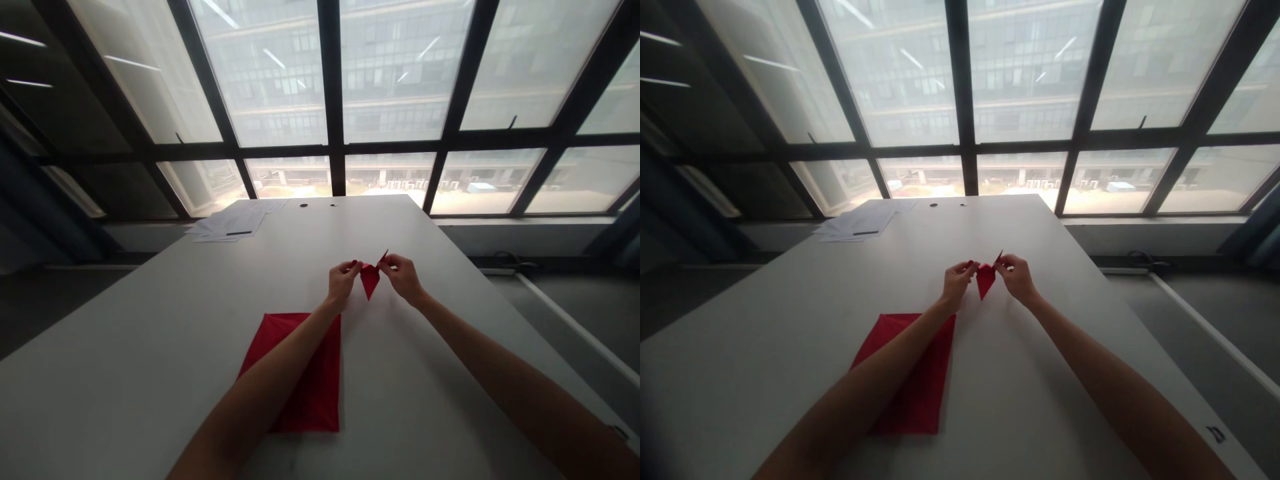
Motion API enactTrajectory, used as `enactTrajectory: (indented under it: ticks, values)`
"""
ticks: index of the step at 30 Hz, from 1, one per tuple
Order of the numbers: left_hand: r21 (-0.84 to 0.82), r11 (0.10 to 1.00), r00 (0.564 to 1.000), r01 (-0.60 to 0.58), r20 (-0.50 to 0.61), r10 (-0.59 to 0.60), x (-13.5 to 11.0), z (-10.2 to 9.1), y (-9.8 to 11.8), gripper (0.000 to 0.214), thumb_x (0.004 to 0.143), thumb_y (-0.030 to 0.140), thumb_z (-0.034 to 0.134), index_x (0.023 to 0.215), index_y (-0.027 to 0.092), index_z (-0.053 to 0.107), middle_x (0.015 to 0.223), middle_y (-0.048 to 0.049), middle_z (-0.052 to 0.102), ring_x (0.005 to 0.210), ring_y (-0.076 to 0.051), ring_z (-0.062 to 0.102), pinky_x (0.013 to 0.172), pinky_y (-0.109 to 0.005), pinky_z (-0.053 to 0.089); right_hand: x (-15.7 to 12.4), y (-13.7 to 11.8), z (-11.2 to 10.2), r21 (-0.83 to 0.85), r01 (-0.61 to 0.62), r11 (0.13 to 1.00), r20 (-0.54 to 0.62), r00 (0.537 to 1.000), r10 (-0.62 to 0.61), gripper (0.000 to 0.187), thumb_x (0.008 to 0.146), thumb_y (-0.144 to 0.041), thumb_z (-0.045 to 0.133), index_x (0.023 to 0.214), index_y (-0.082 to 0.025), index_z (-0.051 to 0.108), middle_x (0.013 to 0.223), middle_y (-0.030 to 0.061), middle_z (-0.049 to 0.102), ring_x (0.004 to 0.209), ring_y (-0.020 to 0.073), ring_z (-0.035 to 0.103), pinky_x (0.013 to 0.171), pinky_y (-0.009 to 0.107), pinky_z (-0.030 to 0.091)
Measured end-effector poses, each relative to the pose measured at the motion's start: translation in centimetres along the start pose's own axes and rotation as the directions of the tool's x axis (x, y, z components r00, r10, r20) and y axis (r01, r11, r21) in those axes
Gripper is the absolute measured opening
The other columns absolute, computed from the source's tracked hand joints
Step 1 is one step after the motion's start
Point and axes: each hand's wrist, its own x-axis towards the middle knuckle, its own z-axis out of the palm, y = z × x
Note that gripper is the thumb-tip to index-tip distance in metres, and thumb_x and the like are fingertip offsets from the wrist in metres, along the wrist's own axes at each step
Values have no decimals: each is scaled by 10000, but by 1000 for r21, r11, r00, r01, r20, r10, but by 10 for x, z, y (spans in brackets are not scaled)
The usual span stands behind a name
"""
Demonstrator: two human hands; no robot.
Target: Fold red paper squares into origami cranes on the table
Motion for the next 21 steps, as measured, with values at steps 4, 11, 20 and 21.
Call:
enactTrajectory:
  ticks: [4,11,20,21]
  values:
    - [-147,986,997,77,36,-72,-2,-5,-5,395,743,495,756,887,133,693,859,-72,699,700,-134,630,691,-280,505,-16,9,8,292,-95,952,-174,973,150,284,772,-463,698,810,-185,661,708,15,669,640,146,587,645,289,500]
    - [-264,948,970,177,209,-123,-6,1,-8,351,716,374,801,897,145,605,829,-44,683,753,-160,689,847,-393,554,-24,9,7,604,-130,787,-215,923,318,258,742,-410,733,805,-207,587,744,-2,657,639,137,613,710,321,552]
    - [-210,974,990,83,132,-56,-9,4,-10,161,745,232,663,844,105,675,838,-75,717,787,-183,703,855,-397,570,-29,19,7,272,-250,929,-249,914,319,496,702,-307,635,1169,-207,503,824,20,626,723,201,608,704,382,548]
    - [-195,979,994,59,102,-39,-9,5,-11,147,746,223,648,834,109,679,826,-66,715,772,-177,698,838,-387,575,-30,20,7,99,-220,970,-289,927,240,532,698,-287,621,1209,-199,502,912,55,624,816,230,610,759,413,544]
